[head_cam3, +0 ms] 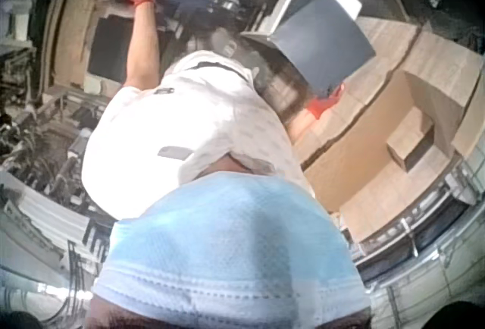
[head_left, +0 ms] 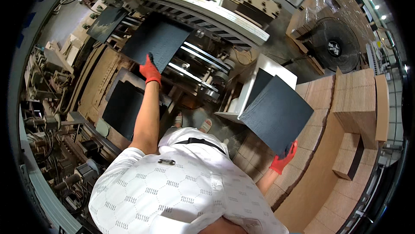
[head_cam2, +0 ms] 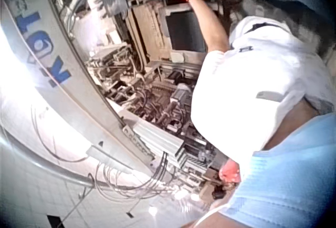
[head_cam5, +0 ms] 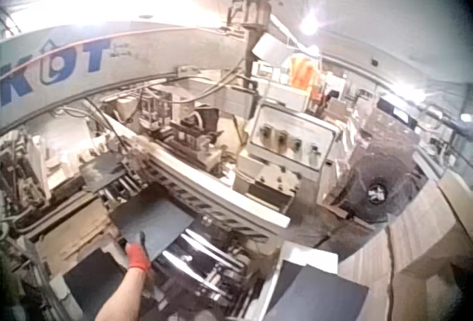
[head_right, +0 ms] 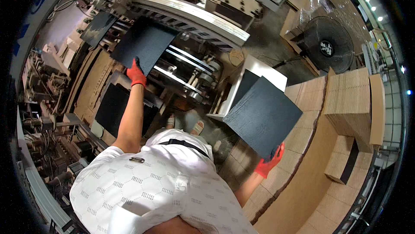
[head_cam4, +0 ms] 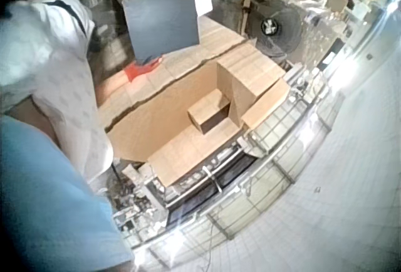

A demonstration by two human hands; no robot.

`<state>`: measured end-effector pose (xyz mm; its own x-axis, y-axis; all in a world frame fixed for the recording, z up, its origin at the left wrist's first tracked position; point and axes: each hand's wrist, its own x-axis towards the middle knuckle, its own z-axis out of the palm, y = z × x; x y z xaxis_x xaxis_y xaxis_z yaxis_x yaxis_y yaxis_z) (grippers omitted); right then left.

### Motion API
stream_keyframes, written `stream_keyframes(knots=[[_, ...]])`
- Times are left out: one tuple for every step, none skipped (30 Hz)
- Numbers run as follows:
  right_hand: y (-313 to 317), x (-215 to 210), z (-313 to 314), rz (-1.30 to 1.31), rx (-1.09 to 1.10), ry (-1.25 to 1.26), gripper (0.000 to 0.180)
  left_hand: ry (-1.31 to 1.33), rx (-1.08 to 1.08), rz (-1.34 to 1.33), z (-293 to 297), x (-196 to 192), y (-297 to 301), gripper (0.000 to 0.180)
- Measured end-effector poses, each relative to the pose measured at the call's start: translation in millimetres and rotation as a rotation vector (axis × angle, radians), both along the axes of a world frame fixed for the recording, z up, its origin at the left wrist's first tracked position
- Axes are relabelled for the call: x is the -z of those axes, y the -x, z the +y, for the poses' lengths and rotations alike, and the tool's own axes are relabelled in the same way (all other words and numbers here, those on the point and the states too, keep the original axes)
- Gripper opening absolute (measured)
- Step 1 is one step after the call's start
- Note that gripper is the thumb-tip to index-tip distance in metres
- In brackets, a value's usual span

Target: The person repeatedly picks up black rectangular panels from a machine and stacks them into a cardboard box. They handle the panels one at a time, aligning them carefully before placing them inside the box.

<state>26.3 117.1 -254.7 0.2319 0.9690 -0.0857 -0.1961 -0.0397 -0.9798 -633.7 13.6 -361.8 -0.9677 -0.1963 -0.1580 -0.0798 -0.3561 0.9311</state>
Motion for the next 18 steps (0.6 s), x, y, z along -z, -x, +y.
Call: stream_keyframes(knots=[[-9.0, 9.7, 15.7, 0.127, -0.031, 0.012, 0.044, -0.103, -0.003, 0.114, -2.0, 10.1, 4.2, 0.035], [-19.8, 17.6, 22.8, 0.101, -0.052, 0.023, 0.043, 0.012, -0.011, 0.077, 4.4, -4.9, -8.8, 0.034], [-26.1, 23.4, 32.1, 0.086, -0.093, 0.036, 0.042, 0.005, -0.008, 0.051, 4.4, -3.8, -8.8, 0.034], [-32.1, 29.2, 42.2, 0.070, -0.135, 0.048, 0.041, -0.002, -0.005, 0.025, 3.9, -3.7, -6.7, 0.034], [-37.0, 38.1, 54.6, 0.032, -0.147, 0.048, 0.041, -0.007, -0.004, 0.001, 3.3, -2.4, -3.3, 0.034], [-40.5, 45.1, 64.6, -0.008, -0.158, 0.048, 0.041, -0.020, 0.012, -0.002, 2.3, 0.6, -1.4, 0.033], [-44.2, 52.1, 73.0, -0.047, -0.169, 0.048, 0.042, -0.006, -0.002, 0.005, 1.5, 3.4, 0.8, 0.032], [-40.2, 54.5, 82.1, -0.210, -0.194, 0.064, 0.043, 0.009, -0.023, 0.017, -2.3, 10.0, 6.7, 0.032], [-36.0, 53.1, 90.8, -0.376, -0.211, 0.076, 0.045, 0.021, -0.036, 0.024, -2.0, 9.1, 6.8, 0.032], [-31.6, 52.2, 97.2, -0.543, -0.227, 0.087, 0.046, 0.034, -0.034, 0.023, -3.9, 8.9, 5.1, 0.032], [-28.1, 52.8, 102.9, -0.588, -0.230, 0.046, 0.048, 0.039, -0.031, 0.020, -2.3, 4.9, 0.6, 0.032], [-23.3, 54.4, 106.7, -0.633, -0.232, 0.005, 0.050, 0.045, -0.027, 0.017, 0.6, -0.7, -2.9, 0.032], [-19.1, 55.3, 110.0, -0.678, -0.234, -0.036, 0.052, 0.057, -0.029, 0.008, 2.6, 0.9, -0.2, 0.033], [-19.5, 58.1, 112.2, -0.668, -0.238, -0.065, 0.055, 0.074, -0.031, 0.000, 1.7, 3.8, 2.5, 0.034], [-18.9, 60.6, 116.4, -0.681, -0.245, -0.078, 0.056, 0.090, -0.033, -0.008, 2.7, 6.9, 5.3, 0.035], [-16.4, 64.1, 120.8, -0.694, -0.252, -0.092, 0.057, 0.111, -0.041, -0.026, 4.9, 9.8, 8.6, 0.035], [-10.5, 63.8, 121.6, -0.711, -0.265, -0.100, 0.058, 0.140, -0.053, -0.048, 2.2, 11.4, 8.3, 0.035], [-4.7, 62.7, 123.4, -0.733, -0.269, -0.077, 0.059, 0.168, -0.064, -0.070, 0.3, 12.8, 8.1, 0.036]])
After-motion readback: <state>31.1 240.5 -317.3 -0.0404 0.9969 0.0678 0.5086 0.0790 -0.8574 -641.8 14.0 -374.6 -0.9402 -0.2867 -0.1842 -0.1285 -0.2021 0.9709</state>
